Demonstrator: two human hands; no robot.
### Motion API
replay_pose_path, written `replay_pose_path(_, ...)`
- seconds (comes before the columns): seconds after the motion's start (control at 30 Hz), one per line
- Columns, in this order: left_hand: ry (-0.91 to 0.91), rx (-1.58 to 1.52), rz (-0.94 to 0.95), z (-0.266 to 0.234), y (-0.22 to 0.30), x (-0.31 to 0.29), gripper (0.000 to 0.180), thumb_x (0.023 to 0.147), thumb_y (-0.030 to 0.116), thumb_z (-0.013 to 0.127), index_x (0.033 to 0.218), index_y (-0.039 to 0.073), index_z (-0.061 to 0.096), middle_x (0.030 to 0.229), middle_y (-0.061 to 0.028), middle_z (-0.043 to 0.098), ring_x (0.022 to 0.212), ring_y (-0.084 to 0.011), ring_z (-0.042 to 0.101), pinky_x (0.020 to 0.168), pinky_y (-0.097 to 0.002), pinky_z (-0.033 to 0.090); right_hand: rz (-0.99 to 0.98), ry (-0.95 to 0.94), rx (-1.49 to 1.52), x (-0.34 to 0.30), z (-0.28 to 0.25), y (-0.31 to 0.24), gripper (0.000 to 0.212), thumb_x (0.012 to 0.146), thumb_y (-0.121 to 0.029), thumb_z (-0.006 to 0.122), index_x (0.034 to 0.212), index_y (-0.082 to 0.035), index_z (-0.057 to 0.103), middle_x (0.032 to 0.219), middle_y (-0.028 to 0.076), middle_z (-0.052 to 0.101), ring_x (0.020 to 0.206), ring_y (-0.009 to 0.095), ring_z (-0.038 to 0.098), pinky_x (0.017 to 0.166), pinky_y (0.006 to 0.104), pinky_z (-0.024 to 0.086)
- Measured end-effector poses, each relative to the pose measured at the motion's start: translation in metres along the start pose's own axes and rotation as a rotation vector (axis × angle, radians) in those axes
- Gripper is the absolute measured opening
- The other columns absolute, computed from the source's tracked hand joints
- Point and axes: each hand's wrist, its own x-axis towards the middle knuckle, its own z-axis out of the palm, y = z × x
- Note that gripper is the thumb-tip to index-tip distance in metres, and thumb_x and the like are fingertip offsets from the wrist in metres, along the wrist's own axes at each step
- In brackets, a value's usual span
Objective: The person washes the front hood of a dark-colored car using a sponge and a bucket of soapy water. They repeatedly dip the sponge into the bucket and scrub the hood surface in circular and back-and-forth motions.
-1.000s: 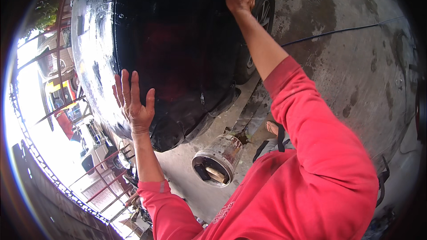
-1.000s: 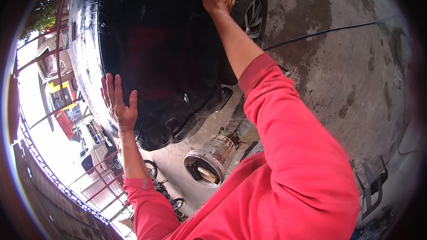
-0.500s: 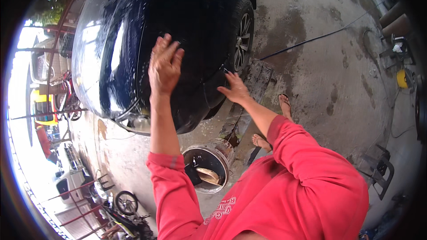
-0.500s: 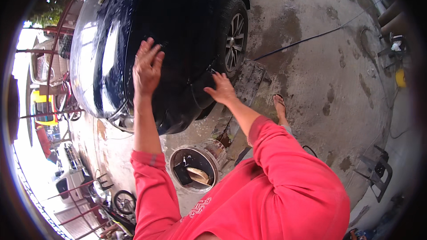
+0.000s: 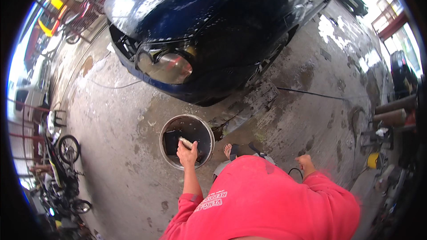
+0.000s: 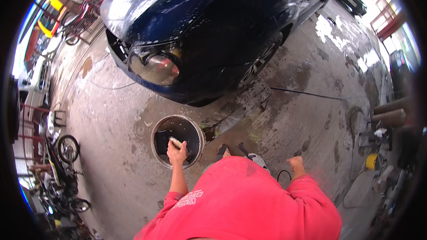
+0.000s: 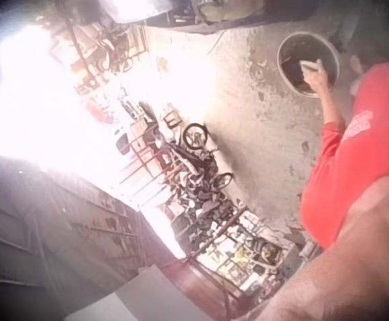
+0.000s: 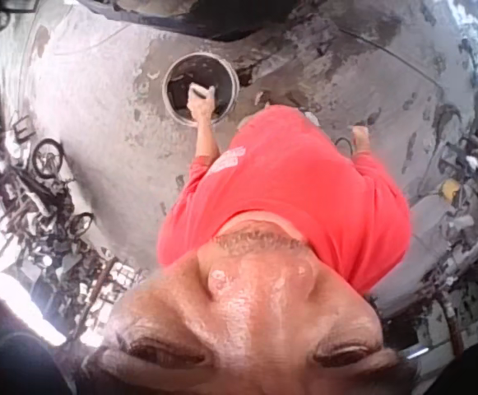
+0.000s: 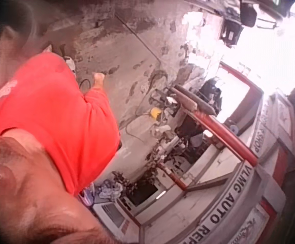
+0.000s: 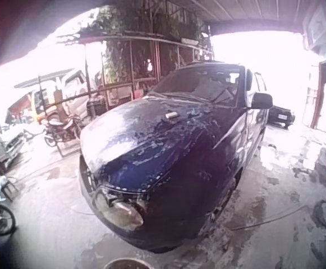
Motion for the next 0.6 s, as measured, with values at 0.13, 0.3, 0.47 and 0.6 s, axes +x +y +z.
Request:
replay_pose_path(0.13,-0.119,0.111,-0.036,0.011,0.013,0.005,0.100,0.083,0.054,0.087,0.160,0.009,0.044,0.141,-0.0213,0.068,0.132,-0.0444,0.061,0.109,-0.0555,0.050,-0.295,-0.229,0.012,-0.069,-0.008,-0.083,0.043,0.097,-0.017,0.079,0.136,-0.001,0.067,0.090,0.010,0.074,0.060,0.017,0.063,0.050,0.0348,0.048)
replay_pose_path(0.3,-0.167,0.010,-0.341,0.010,0.023,0.031,0.096,0.081,0.060,0.086,0.154,0.009,0.050,0.137,-0.0249,0.070,0.129,-0.0442,0.067,0.107,-0.0537,0.054,-0.517,-0.194,0.062,-0.122,-0.015,-0.173,0.052,0.097,-0.018,0.079,0.144,-0.004,0.063,0.095,0.008,0.078,0.064,0.014,0.067,0.057,0.0299,0.051)
replay_pose_path(0.47,-0.206,-0.049,-0.432,0.043,0.009,0.057,0.071,0.089,0.040,0.077,0.149,0.009,0.054,0.140,-0.0256,0.069,0.131,-0.0428,0.067,0.109,-0.0527,0.054,-0.731,-0.222,-0.091,-0.155,-0.009,-0.233,0.052,0.097,-0.018,0.080,0.145,-0.002,0.064,0.107,0.010,0.081,0.074,0.014,0.072,0.064,0.0295,0.054)
replay_pose_path(0.6,-0.110,-0.185,-0.404,0.042,-0.008,0.073,0.046,0.092,0.024,0.067,0.132,0.002,0.069,0.130,-0.0289,0.073,0.125,-0.0444,0.069,0.107,-0.0505,0.056,-0.946,-0.339,-0.145,-0.181,0.006,-0.295,0.057,0.095,-0.017,0.082,0.146,-0.001,0.063,0.119,0.014,0.079,0.090,0.016,0.075,0.080,0.0312,0.058)
